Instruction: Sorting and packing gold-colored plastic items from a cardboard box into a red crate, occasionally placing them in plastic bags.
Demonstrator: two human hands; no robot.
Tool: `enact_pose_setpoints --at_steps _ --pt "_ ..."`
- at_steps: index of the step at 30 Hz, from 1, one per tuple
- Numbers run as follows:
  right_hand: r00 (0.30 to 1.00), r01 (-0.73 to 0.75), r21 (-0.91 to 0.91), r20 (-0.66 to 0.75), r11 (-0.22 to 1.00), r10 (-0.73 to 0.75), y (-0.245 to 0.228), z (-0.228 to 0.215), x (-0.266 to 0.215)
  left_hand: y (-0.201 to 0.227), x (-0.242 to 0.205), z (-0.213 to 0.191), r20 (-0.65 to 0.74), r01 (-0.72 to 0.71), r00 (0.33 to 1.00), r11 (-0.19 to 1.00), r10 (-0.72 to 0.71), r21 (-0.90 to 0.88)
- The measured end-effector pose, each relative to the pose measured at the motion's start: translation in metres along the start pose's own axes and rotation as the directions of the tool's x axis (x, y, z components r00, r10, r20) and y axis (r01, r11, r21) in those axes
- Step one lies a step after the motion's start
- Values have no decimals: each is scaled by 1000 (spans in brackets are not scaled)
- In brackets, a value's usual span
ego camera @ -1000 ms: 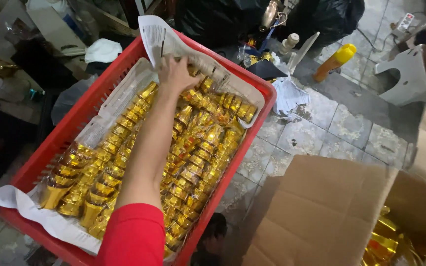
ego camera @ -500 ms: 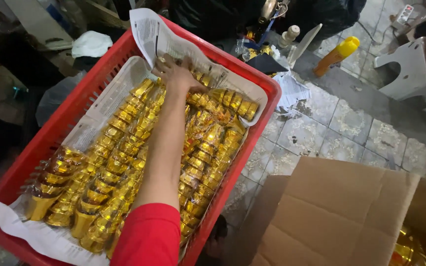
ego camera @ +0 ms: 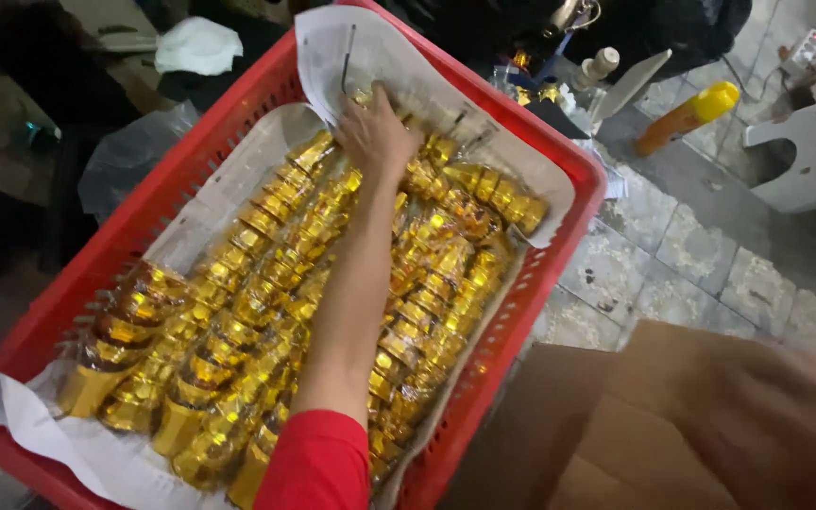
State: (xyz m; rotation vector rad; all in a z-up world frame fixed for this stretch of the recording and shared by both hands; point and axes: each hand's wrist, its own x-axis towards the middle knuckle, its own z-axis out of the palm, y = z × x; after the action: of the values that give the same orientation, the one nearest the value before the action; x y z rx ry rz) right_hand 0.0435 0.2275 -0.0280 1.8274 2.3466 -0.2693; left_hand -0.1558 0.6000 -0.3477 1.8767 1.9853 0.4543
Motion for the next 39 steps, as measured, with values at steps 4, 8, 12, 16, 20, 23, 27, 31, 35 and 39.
enact_pose_setpoints --at_steps 4,8,12,16,20,23,27,31,35,39 --pt "999 34 -62 -36 997 -37 1 95 159 2 -5 -16 111 -77 992 991 64 114" --pt "951 -282 -225 63 933 303 60 206 270 0 -1 -27 156 -45 986 996 56 -73" --pt "845 -534 55 81 844 529 64 260 309 2 -20 -67 160 -94 980 986 115 -136" --pt "859 -512 -71 -37 856 510 57 248 307 -7 -9 -42 152 -129 977 981 150 -142" --pt "917 -399 -306 -123 864 380 37 240 317 -6 -9 -47 213 -149 962 981 173 -124" --pt "908 -418 -271 -78 867 413 43 259 330 -4 -6 -48 250 -152 953 984 171 -93" --pt "947 -306 -303 4 903 322 46 249 327 -7 -1 -34 229 -135 963 989 144 -56" --pt "968 -242 -345 -25 907 249 62 267 332 -11 -1 -38 183 -133 971 983 156 -129" --pt "974 -184 -450 35 874 223 55 257 326 -12 4 -30 199 -135 968 986 153 -102" --pt "961 -230 -400 48 887 271 38 227 304 -9 -2 -43 160 -179 966 970 205 -162"
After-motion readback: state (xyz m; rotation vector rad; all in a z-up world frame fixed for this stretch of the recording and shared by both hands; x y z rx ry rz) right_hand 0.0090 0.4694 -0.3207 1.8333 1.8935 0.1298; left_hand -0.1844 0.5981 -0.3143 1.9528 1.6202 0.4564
